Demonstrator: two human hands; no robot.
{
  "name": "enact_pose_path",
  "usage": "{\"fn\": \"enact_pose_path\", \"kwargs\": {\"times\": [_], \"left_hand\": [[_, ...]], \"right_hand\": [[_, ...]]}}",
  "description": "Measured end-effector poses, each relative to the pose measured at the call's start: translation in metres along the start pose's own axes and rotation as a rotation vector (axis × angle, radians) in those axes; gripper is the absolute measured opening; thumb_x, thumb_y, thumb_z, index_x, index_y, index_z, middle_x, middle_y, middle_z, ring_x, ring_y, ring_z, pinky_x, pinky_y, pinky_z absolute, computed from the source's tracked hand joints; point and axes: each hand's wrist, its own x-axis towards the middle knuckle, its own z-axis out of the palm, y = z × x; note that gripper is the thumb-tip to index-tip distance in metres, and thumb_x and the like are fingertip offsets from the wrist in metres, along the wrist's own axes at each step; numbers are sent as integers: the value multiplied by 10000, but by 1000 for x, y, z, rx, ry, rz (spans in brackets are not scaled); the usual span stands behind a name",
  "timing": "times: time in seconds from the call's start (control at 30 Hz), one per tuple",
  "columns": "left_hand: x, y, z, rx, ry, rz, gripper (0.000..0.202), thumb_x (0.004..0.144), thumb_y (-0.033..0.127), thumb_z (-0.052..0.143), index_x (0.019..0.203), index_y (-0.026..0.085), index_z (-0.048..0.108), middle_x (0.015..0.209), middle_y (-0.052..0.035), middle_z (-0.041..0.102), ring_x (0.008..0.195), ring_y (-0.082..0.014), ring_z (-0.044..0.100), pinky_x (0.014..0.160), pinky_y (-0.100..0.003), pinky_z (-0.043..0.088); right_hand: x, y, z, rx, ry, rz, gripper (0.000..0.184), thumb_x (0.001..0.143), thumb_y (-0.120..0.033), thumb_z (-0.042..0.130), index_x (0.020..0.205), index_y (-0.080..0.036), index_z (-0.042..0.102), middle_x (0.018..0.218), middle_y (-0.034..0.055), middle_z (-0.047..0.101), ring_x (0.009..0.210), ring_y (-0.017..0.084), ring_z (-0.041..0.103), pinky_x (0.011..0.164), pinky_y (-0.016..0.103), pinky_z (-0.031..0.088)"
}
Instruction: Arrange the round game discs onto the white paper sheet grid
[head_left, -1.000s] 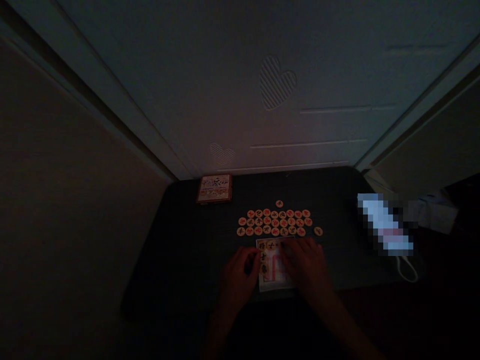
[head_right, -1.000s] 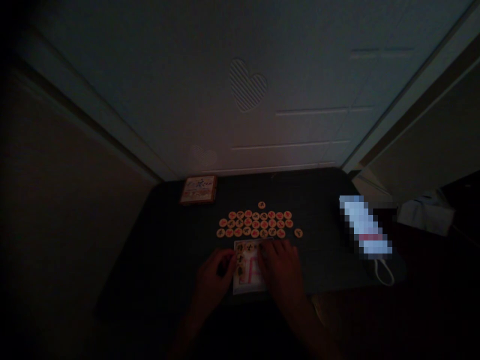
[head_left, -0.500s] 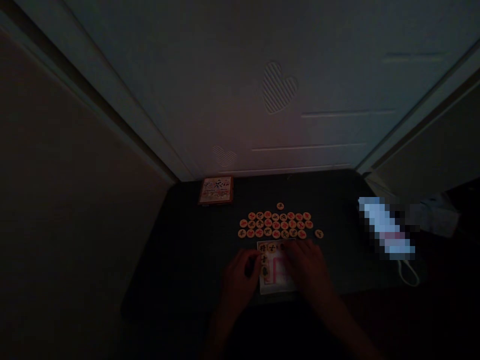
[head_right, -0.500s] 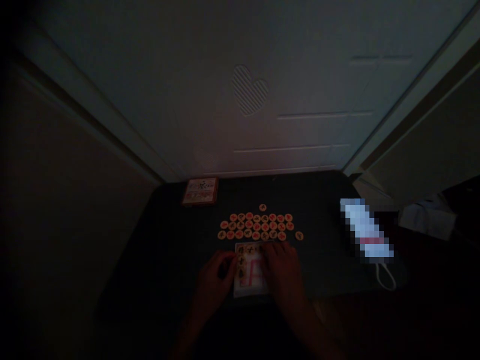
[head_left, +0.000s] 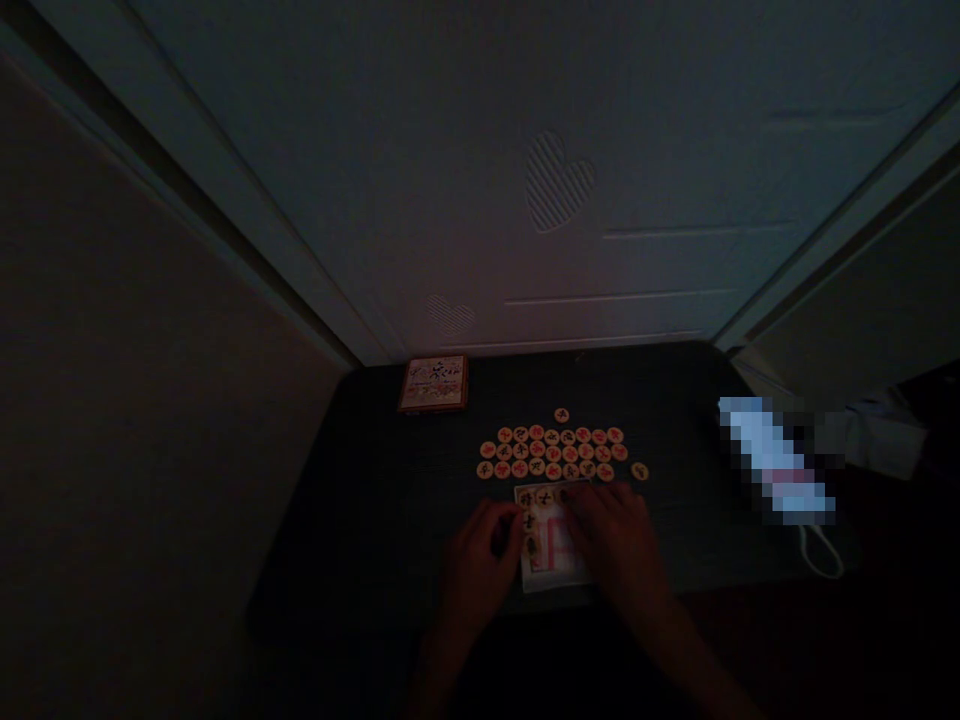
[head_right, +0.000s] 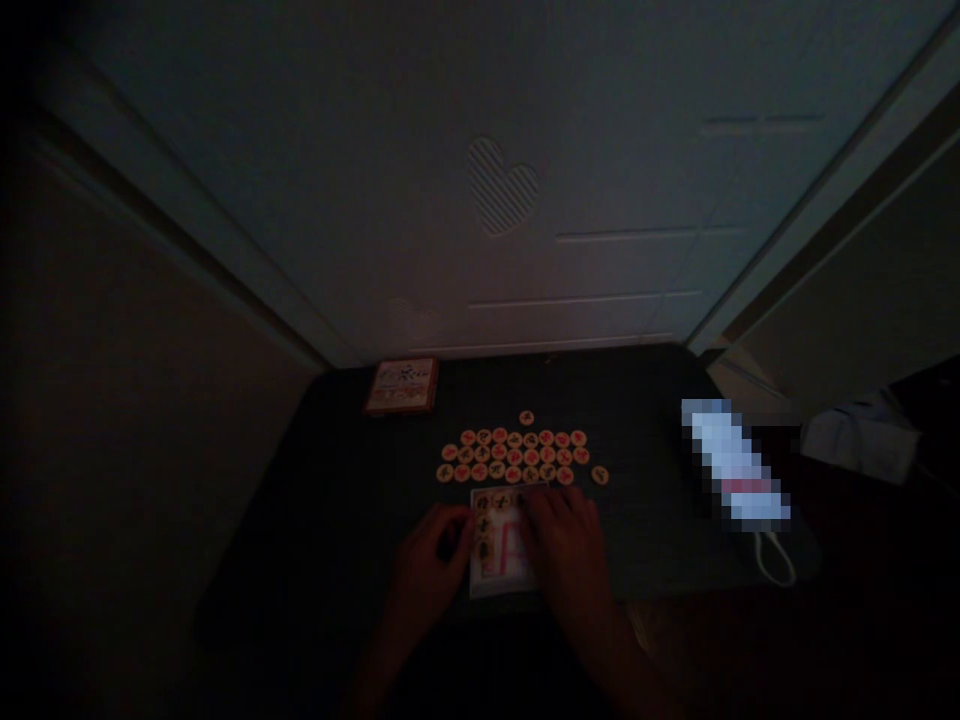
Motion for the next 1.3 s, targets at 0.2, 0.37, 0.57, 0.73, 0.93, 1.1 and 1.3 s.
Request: {"fn": "enact_pose_path", "kwargs": {"times": [0.2,0.37,0.57,0.73,0.93,1.1,1.3], "left_hand": [[0,-2,1,7,8,12,139,970,283,558,989,240,689,864,-7,697,740,-163,660,703,-277,531],[-1,-3,3,-20,23,13,140,976,269,557,1029,238,683,978,-26,696,804,-162,665,770,-285,546],[-1,-4,3,-38,21,9,135,982,291,560,1028,241,677,1007,-36,685,809,-160,664,775,-284,553],[-2,-5,3,-34,12,8,148,986,300,548,1045,240,670,994,-39,683,798,-160,657,773,-289,554],[0,-1,1,-32,33,10,137,972,288,559,1022,239,677,978,-31,687,775,-157,657,741,-277,549],[1,-1,1,-36,26,6,133,975,289,563,1020,238,678,981,-31,684,758,-149,652,746,-277,551],[1,-1,1,-34,18,3,148,977,296,555,1025,239,684,993,-39,691,815,-164,673,770,-285,565]], "right_hand": [[0,-2,-3,29,26,4,185,964,-222,635,1136,-267,687,1135,39,754,1094,286,571,864,407,367],[1,-2,0,45,44,18,200,943,-192,664,1128,-263,695,1138,33,757,1149,298,554,909,420,365],[0,-2,3,71,67,15,167,944,-185,656,1083,-262,707,1120,34,764,1142,296,556,914,420,372],[0,-2,4,93,68,22,149,949,-208,659,1079,-260,711,1095,34,764,1136,287,561,922,418,388],[-2,1,7,112,81,10,144,956,-214,637,1071,-250,717,1106,56,738,1113,268,573,928,409,412],[-4,-2,7,120,96,41,141,953,-213,643,1070,-247,715,1075,57,726,1112,265,570,952,417,409],[-2,-13,5,106,129,60,115,918,-276,701,1031,-267,716,1090,49,708,1141,271,564,1016,462,376]]}}
